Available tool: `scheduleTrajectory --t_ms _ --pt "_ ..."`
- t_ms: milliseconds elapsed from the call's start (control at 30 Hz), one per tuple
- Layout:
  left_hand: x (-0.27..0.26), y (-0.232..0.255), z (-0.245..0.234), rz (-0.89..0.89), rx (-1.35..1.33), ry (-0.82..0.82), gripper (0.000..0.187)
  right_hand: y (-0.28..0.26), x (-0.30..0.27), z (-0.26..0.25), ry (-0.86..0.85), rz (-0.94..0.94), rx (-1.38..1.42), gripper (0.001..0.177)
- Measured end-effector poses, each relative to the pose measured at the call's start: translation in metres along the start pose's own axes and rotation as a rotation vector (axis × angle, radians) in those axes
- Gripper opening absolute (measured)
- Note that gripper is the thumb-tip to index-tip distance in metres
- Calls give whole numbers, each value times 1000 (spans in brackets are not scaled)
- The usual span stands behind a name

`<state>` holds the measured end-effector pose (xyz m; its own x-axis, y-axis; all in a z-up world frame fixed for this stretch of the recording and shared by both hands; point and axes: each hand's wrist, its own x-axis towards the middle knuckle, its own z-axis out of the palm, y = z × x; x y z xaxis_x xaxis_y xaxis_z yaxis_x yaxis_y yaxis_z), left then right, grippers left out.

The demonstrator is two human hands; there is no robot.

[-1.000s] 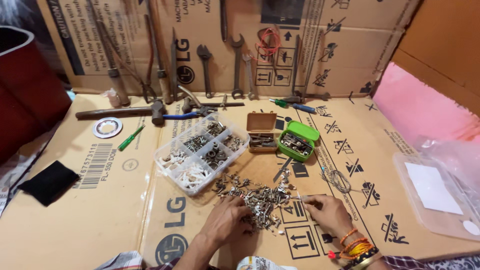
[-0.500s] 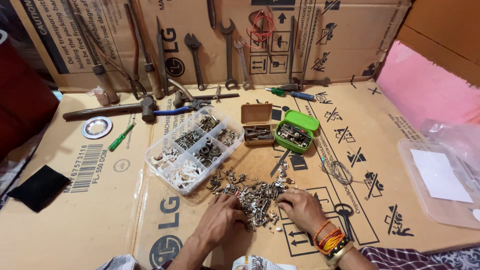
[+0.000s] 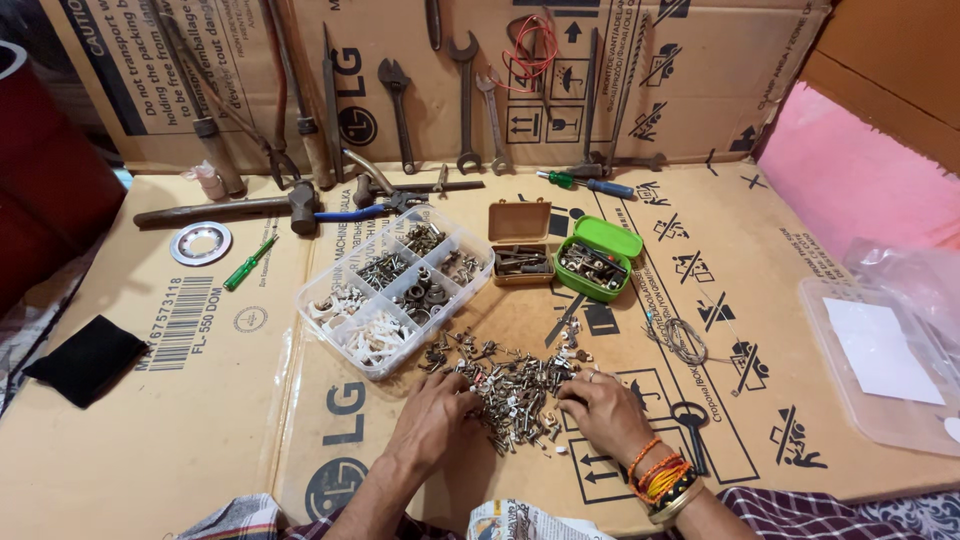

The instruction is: The person sorts various small metal hardware items including screws and hinges from a pile on a cardboard surface into several plastic containers by hand.

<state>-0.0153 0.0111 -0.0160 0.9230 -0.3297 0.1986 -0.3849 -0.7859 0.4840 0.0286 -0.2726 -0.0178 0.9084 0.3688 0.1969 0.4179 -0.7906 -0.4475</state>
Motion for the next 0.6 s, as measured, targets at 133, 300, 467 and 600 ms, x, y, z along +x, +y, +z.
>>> scheduleTrajectory --t_ms 133,300,467,600 --pt "1 0 -1 -1 -19 -4 27 1 2 2 -14 50 -10 12" --pt "3 -3 1 15 -3 15 27 8 5 5 8 302 189 17" --pt "4 -2 1 -1 0 -8 25 20 5 12 138 179 237 21" --pt "2 -2 1 8 -35 29 25 25 2 11 31 258 134 22"
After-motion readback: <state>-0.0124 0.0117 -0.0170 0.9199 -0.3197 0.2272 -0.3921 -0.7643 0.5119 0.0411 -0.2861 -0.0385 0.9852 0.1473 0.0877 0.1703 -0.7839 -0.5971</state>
